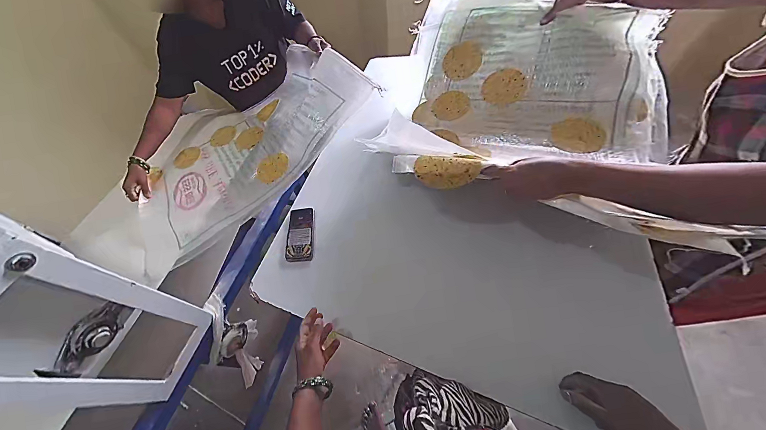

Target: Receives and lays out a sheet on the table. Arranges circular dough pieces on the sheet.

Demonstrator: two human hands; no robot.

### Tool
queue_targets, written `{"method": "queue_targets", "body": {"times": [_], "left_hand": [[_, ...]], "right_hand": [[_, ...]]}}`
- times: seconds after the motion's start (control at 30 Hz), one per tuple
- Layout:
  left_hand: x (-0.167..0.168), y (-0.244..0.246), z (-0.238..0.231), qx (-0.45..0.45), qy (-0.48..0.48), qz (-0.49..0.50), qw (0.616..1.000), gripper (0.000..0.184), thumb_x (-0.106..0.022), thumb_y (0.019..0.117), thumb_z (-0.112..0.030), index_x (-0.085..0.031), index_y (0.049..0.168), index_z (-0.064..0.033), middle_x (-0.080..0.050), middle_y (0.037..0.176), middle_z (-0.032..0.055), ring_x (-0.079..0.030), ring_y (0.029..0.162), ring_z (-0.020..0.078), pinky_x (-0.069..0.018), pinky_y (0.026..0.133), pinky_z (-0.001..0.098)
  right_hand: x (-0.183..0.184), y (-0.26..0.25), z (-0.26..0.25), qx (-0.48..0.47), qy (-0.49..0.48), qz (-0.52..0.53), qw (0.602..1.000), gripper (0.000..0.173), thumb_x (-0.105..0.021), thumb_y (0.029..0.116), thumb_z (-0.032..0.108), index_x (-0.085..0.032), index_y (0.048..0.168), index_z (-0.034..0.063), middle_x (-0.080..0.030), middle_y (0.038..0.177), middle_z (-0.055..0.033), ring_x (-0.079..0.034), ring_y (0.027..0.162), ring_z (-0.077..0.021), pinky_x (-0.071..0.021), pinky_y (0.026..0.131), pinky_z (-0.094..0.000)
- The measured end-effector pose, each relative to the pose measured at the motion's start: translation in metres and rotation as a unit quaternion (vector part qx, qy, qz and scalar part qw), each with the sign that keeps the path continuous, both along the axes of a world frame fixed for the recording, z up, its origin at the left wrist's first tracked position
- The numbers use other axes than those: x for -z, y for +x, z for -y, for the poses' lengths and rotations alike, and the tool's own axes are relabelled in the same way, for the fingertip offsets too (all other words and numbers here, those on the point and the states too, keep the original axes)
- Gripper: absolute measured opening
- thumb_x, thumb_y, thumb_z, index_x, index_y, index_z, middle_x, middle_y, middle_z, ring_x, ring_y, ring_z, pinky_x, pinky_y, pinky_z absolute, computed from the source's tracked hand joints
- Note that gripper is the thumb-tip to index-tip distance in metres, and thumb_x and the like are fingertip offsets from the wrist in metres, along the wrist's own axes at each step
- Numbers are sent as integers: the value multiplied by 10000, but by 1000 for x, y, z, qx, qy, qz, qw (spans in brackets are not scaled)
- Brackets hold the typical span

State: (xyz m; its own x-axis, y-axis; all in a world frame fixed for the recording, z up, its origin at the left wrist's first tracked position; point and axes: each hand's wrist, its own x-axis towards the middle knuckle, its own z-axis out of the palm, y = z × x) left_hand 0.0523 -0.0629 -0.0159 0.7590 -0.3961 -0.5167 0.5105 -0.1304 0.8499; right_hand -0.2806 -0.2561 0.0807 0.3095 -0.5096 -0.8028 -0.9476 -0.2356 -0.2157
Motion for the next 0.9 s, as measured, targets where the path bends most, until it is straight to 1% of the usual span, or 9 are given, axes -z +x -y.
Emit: {"method": "queue_targets", "body": {"times": [0.03, 0.07, 0.1, 0.17, 0.3, 0.4, 0.5, 0.67, 0.9], "left_hand": [[4, 17, -11, -9, -1, -1, 1000, 448, -400, 1112, -180, -381, 1539, -44, -426, 1540, 225, -559, 1272, 362, -509, 958, 519], [8, 34, -21, -21, -2, -4, 1000, 447, -393, 1114, -179, -375, 1539, -44, -439, 1522, 219, -571, 1238, 347, -511, 943, 506], [11, 51, -28, -33, -4, -11, 999, 441, -379, 1119, -188, -368, 1537, -50, -456, 1499, 201, -589, 1191, 317, -519, 916, 477], [12, 82, -38, -71, -12, -27, 997, 426, -337, 1132, -231, -369, 1526, -73, -506, 1423, 157, -620, 1077, 255, -530, 838, 413], [-5, 139, -44, -134, -61, -19, 989, 563, -172, 1130, -441, -322, 1545, -90, -540, 1370, 149, -648, 1017, 248, -543, 805, 422], [-16, 173, -36, -163, -95, -5, 982, 700, -56, 1088, -559, -190, 1603, -104, -409, 1518, 198, -611, 1125, 292, -526, 867, 450], [-20, 193, -31, -172, -136, 0, 976, 733, -22, 1066, -599, -167, 1616, -137, -339, 1591, 181, -560, 1251, 318, -503, 934, 492], [-15, 202, -18, -117, -193, -8, 974, 812, 45, 1023, -653, -240, 1581, -136, -452, 1512, 144, -598, 1223, 283, -524, 909, 480], [-24, 175, 25, -9, -274, -27, 961, 976, 93, 914, -792, -178, 1612, -166, -473, 1524, 171, -611, 1251, 354, -544, 918, 561]], "right_hand": [[-11, 25, 0, 19, 27, -80, 996, 407, -513, 1088, 131, -516, 1478, 13, -564, 1465, -219, -550, 1350, -369, -408, 1134, -504], [34, -7, -9, -23, -86, 96, 991, 340, -563, 1051, 119, -627, 1305, -97, -676, 1194, -335, -674, 1083, -477, -509, 948, -605], [76, -25, -7, -33, -120, 160, 979, 333, -573, 1054, 168, -660, 1270, -70, -713, 1091, -308, -701, 991, -463, -524, 889, -622], [107, -21, -2, -8, -89, 131, 987, 354, -571, 1070, 259, -662, 1336, 44, -739, 1118, -217, -704, 1048, -393, -507, 955, -592], [95, 9, -18, 32, -89, 140, 986, 350, -579, 1064, 244, -665, 1344, 53, -737, 1141, -215, -707, 1049, -401, -508, 961, -602], [90, 12, -29, 46, -113, 156, 980, 330, -586, 1060, 227, -680, 1320, 48, -744, 1130, -206, -716, 1024, -394, -524, 940, -590], [82, 15, -28, 59, -116, 128, 983, 337, -581, 1067, 232, -667, 1347, 65, -739, 1140, -203, -706, 1048, -394, -508, 961, -600], [68, 2, -23, 71, -111, 70, 989, 357, -570, 1074, 253, -647, 1373, 74, -729, 1171, -209, -696, 1083, -404, -494, 993, -596], [73, -64, -21, 99, -100, 43, 989, 361, -585, 1066, 242, -650, 1375, 67, -723, 1191, -219, -682, 1126, -406, -473, 1034, -585]]}}
